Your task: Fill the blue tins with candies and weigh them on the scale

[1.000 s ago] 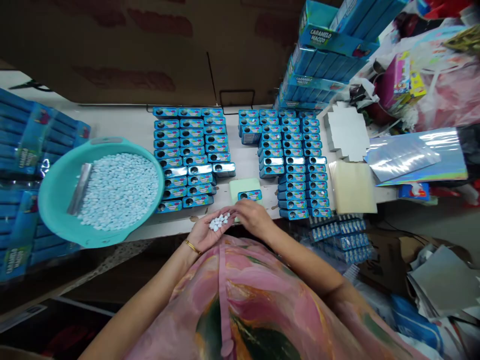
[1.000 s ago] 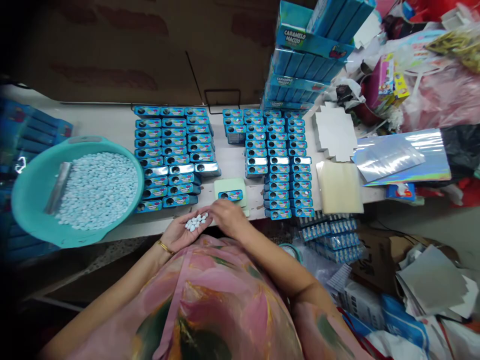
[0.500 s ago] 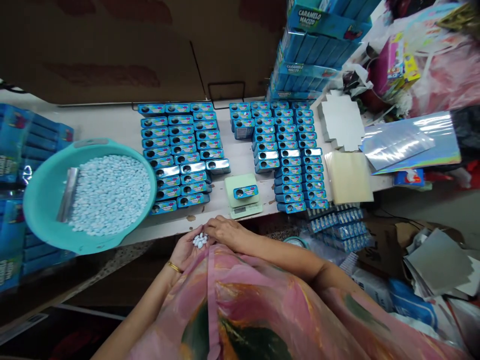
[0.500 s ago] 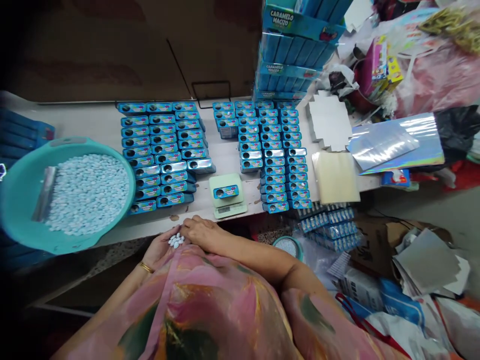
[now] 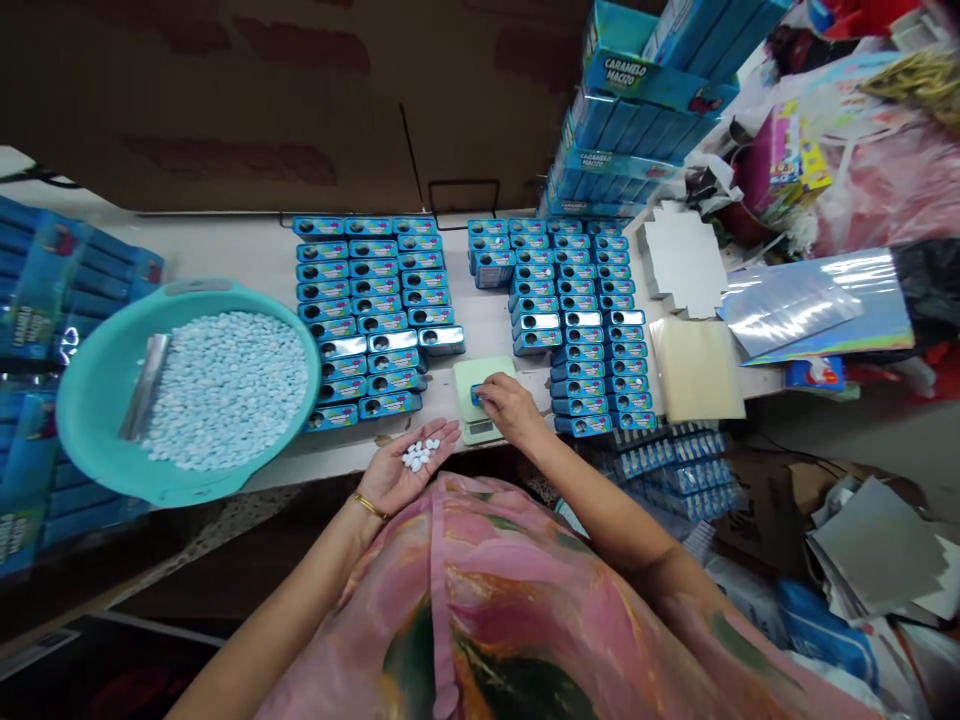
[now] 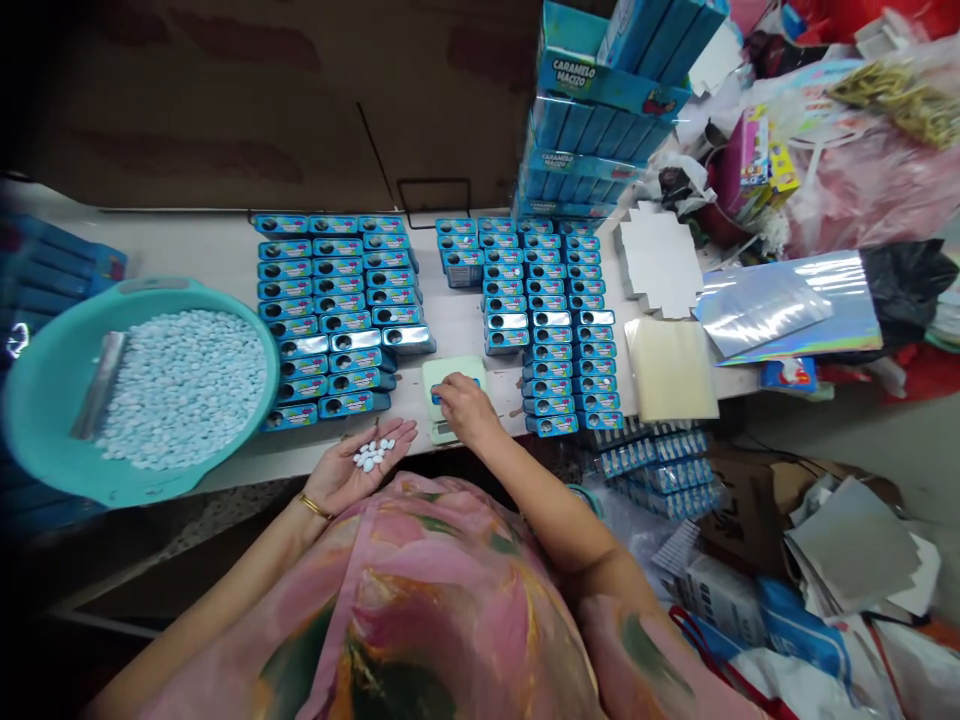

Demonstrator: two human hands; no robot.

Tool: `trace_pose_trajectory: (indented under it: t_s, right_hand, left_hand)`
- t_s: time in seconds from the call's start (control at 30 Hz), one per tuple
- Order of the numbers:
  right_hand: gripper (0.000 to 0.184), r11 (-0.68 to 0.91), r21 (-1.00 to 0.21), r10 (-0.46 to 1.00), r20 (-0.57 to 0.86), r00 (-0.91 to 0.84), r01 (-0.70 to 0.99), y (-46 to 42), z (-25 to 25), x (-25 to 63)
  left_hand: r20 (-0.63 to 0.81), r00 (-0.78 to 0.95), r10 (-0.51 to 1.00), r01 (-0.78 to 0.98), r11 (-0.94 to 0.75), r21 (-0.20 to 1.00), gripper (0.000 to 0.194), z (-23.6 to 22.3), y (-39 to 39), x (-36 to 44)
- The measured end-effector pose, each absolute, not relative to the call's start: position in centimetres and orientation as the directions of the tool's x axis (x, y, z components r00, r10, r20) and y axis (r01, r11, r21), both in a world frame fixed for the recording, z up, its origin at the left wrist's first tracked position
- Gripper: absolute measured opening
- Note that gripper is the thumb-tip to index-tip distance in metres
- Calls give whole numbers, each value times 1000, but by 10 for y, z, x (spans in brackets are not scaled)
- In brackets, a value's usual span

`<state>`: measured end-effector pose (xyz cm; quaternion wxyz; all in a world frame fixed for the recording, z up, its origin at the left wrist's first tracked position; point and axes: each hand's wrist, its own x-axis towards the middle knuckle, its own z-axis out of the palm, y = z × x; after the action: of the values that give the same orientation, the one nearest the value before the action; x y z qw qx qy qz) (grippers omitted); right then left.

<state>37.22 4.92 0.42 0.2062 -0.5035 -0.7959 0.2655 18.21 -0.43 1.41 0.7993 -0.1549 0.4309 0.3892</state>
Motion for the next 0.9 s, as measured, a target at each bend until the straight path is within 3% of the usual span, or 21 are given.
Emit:
trace_pose_trajectory:
  t_s: [0.13,0.27,0.5,0.73,0.9]
  right_hand:
    - [21,341,-686,929,139,-343,643,50,3,382]
    - [20,270,-736,963,225,-151,622,47,9,405]
    - [17,75,-786,979,176,105,614,47,12,438]
    - [17,107,-799,986,162,41,592,45,7,428]
    - [29,202,-741,979,150,-136,641,47,4,423]
  left_hand:
    - [-811,315,493,-770,633,86,34,12,-10,178]
    - [-836,259,484,-800,592,95,33,11,-18,169]
    - [-870,147,471,-847,514,135,36,8,-27,155]
    - [-863,127,488,-864,483,146,36,4,-27,151]
    - [-865,136,483,-864,486,135,34,0,-29,149]
